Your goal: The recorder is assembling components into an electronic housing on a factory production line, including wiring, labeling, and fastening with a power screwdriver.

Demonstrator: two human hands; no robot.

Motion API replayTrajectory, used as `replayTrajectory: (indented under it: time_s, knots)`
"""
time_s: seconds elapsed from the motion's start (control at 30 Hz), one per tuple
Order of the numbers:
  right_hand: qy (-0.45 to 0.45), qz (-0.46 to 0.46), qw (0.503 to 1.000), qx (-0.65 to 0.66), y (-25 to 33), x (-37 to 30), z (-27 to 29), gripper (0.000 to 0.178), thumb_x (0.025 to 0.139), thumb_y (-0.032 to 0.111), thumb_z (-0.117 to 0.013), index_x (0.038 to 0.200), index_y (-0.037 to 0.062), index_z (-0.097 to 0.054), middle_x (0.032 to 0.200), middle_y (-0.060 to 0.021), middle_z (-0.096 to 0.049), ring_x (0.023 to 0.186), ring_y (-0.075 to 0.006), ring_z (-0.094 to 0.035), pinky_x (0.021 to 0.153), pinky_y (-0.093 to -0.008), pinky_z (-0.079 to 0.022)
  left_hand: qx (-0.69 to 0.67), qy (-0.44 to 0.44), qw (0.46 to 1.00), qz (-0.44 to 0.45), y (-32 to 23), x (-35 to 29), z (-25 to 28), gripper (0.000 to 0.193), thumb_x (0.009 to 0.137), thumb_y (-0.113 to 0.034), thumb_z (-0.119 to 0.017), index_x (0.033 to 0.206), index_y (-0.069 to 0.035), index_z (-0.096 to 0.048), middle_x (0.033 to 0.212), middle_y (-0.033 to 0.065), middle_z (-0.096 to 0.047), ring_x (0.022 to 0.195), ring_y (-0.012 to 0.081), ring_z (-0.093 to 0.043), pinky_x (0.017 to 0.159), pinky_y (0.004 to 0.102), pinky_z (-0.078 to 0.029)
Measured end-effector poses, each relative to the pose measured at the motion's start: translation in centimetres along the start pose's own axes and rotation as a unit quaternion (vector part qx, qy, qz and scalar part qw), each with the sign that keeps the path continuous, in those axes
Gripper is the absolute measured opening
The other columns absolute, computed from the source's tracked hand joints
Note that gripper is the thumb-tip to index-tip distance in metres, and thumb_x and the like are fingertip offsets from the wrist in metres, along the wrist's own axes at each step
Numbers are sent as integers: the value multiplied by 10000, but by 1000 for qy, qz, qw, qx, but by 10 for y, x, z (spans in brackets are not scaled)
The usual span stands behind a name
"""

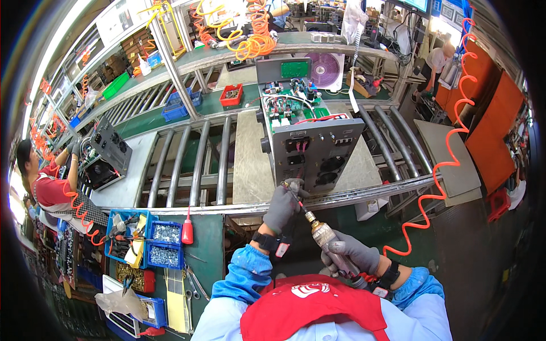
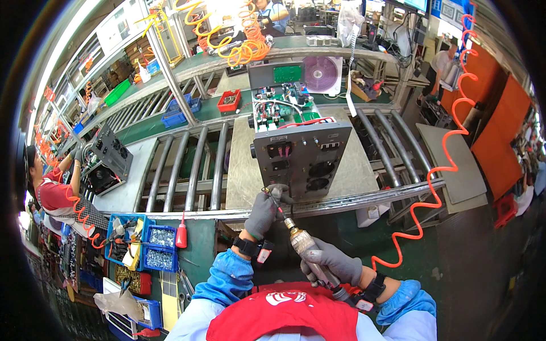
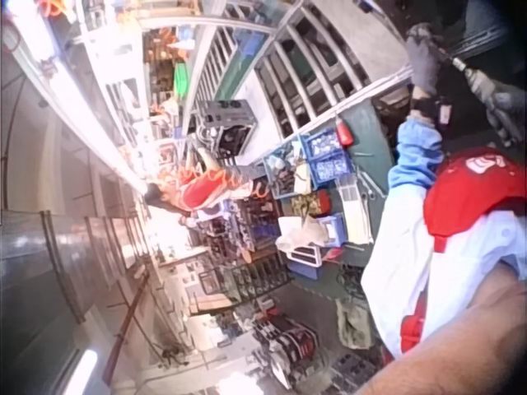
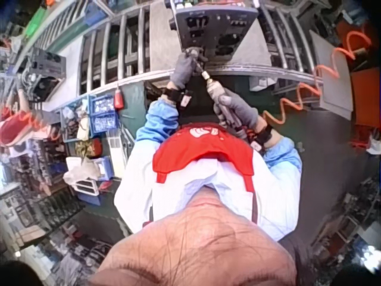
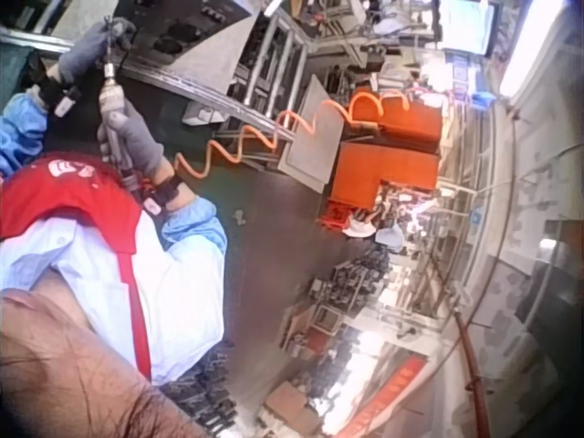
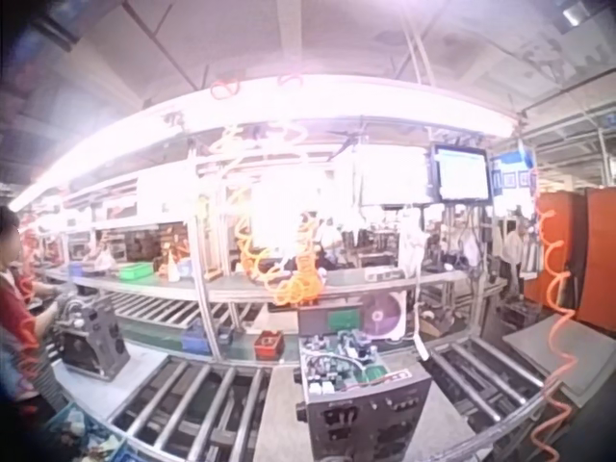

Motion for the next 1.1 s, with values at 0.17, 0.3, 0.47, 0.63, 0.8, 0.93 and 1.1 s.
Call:
replayTrajectory:
  time_s: [0.17, 0.3, 0.47, 0.63, 0.8, 0.93, 1.1]
  knots:
    - [6, 11, 1000, -7, 2, -2, 0, 481, 901, 299, -621, 1251, 81, -374, 830, -110, -606, 610, -175, -637, 535, -330, -571, 0, -21, 1000, -9, 0, 5, 1, 374, 1006, -372, -479, 1138, -36, -574, 824, 83, -682, 555, 83, -514, 517, 247, -439]
    - [1, 4, 1000, -1, 3, -1, 1, 463, 905, 294, -615, 1242, 82, -378, 836, -109, -604, 613, -172, -635, 533, -329, -570, 61, -36, 997, -35, 3, 13, 4, 293, 1007, -315, -498, 1105, -49, -574, 785, 63, -667, 593, 75, -518, 534, 249, -426]
    - [3, 2, 1000, -11, 4, -1, 3, 602, 810, 393, -720, 1234, 100, -410, 873, -111, -616, 657, -180, -653, 575, -335, -577, 156, -69, 981, -93, 12, 24, 12, 317, 1002, -359, -484, 1103, -74, -578, 725, 116, -651, 629, 208, -608, 557, 345, -457]
    - [29, 10, 999, 27, 5, 0, 2, 566, 827, 391, -706, 1231, 115, -421, 858, -105, -624, 654, -180, -650, 573, -336, -569, 359, -126, 914, -139, 12, 31, 21, 294, 982, -371, -495, 1115, -122, -577, 743, 219, -626, 737, 432, -622, 609, 475, -465]
    - [12, 29, 999, 31, 14, 3, -2, 443, 893, 338, -622, 1205, 106, -410, 818, -83, -599, 624, -152, -622, 541, -320, -562, 371, -109, 913, -129, 2, 31, 19, 273, 965, -317, -525, 1123, -99, -572, 797, 237, -635, 767, 434, -623, 622, 465, -474]
    - [-2, 79, 997, -5, 31, 12, -9, 427, 902, 339, -609, 1207, 116, -411, 810, -72, -597, 614, -145, -615, 539, -319, -561, 121, -117, 969, -182, -11, 30, 11, 267, 958, -278, -535, 1086, -49, -585, 862, 222, -646, 787, 381, -647, 645, 419, -488]
    - [-16, 100, 995, 0, 42, 23, -17, 382, 917, 324, -590, 1191, 119, -420, 805, -62, -583, 618, -139, -607, 545, -320, -560, 201, -228, 919, -251, -31, 34, 10, 251, 951, -248, -521, 994, -24, -627, 883, 196, -646, 797, 357, -646, 668, 393, -495]
Point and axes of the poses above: each hand's wrist, its own x-axis towards the middle knuckle, its own z-axis out of the back of the hand, y = z × x, the point moved 4 cm from there along x, towards the middle knuckle
